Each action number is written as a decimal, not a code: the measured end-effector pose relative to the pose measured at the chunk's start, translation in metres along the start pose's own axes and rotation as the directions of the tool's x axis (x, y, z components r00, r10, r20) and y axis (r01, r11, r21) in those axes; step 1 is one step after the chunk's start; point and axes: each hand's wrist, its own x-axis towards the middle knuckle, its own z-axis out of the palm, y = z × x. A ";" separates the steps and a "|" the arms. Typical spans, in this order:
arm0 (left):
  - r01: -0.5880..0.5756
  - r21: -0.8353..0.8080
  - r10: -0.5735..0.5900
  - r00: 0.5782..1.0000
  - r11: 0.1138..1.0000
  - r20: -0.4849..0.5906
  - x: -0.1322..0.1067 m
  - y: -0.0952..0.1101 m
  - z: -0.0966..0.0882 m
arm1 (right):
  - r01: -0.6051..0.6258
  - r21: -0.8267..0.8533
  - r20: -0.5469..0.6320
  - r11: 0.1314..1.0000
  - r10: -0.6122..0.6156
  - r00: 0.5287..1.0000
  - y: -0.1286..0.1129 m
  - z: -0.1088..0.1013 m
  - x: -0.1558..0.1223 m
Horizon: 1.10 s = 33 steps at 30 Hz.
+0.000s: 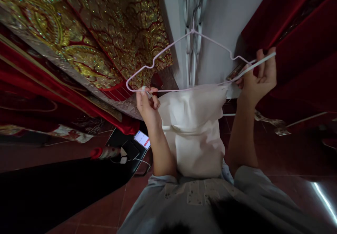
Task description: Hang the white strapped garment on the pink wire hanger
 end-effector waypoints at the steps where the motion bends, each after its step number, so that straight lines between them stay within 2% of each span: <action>1: -0.001 -0.007 0.001 1.000 1.000 -0.004 0.000 -0.001 0.000 | 0.004 -0.003 -0.104 1.000 -0.004 0.995 0.000 0.000 -0.008; 3: -0.001 -0.044 0.002 1.000 0.999 0.007 0.000 -0.002 0.000 | 0.001 -0.006 -0.296 1.000 -0.002 0.955 -0.008 0.002 -0.026; 4: -0.001 -0.070 0.002 1.000 0.998 0.019 -0.001 -0.003 0.001 | -0.002 -0.017 -0.277 1.000 -0.003 0.961 -0.015 0.005 -0.035; 5: -0.001 -0.094 0.004 0.999 0.996 0.033 -0.001 -0.004 0.002 | 0.002 -0.034 -0.214 0.999 -0.009 0.977 -0.023 0.009 -0.043; 7: -0.005 -0.111 0.011 0.999 0.994 0.047 -0.004 -0.007 0.003 | 0.021 -0.066 -0.007 0.998 -0.021 1.000 -0.040 0.018 -0.054; 9: -0.026 -0.080 0.027 0.999 0.996 0.018 -0.006 -0.010 0.003 | 0.014 -0.082 0.200 0.997 0.003 0.980 -0.052 0.025 -0.058; 10: -0.043 -0.056 0.043 0.999 0.998 -0.008 -0.006 -0.012 0.001 | -0.004 -0.085 0.262 0.996 0.026 0.965 -0.056 0.028 -0.059; 13: -0.155 0.022 0.157 0.976 0.988 -0.148 0.000 -0.018 -0.011 | -0.047 -0.078 0.312 0.996 0.069 0.947 -0.062 0.031 -0.060; 15: -0.267 0.100 0.284 0.924 0.959 -0.255 0.009 -0.019 -0.024 | -0.044 -0.071 0.316 0.996 0.065 0.946 -0.063 0.028 -0.059; 17: -0.369 0.173 0.405 0.868 0.913 -0.288 0.020 -0.015 -0.036 | -0.044 -0.080 0.320 0.996 0.068 0.945 -0.063 0.024 -0.058; 18: -0.399 0.188 0.437 0.866 0.897 -0.245 0.026 -0.010 -0.041 | -0.046 -0.090 0.319 0.995 0.072 0.945 -0.063 0.022 -0.057; 20: -0.396 0.184 0.413 0.908 0.899 -0.064 0.036 0.003 -0.045 | -0.043 -0.112 0.315 0.993 0.076 0.946 -0.063 0.019 -0.055; 22: -0.307 0.199 0.280 0.948 0.931 0.152 0.044 0.021 -0.041 | -0.035 -0.121 0.309 0.992 0.072 0.948 -0.062 0.019 -0.056; 23: -0.259 0.218 0.214 0.954 0.941 0.210 0.048 0.030 -0.035 | -0.037 -0.121 0.304 0.992 0.072 0.950 -0.062 0.020 -0.056; 24: -0.212 0.235 0.151 0.955 0.948 0.255 0.051 0.038 -0.029 | -0.042 -0.117 0.298 0.992 0.075 0.952 -0.061 0.021 -0.058; 27: -0.157 0.281 0.060 0.944 0.947 0.324 0.060 0.057 -0.008 | -0.065 -0.109 0.279 0.992 0.093 0.956 -0.060 0.025 -0.062; 30: -0.215 0.382 0.039 0.907 0.899 0.420 0.071 0.061 0.005 | -0.071 -0.114 0.262 0.991 0.099 0.960 -0.059 0.027 -0.064; 33: -0.320 0.450 0.096 0.886 0.834 0.453 0.077 0.055 0.008 | -0.075 -0.111 0.262 0.991 0.101 0.960 -0.060 0.026 -0.064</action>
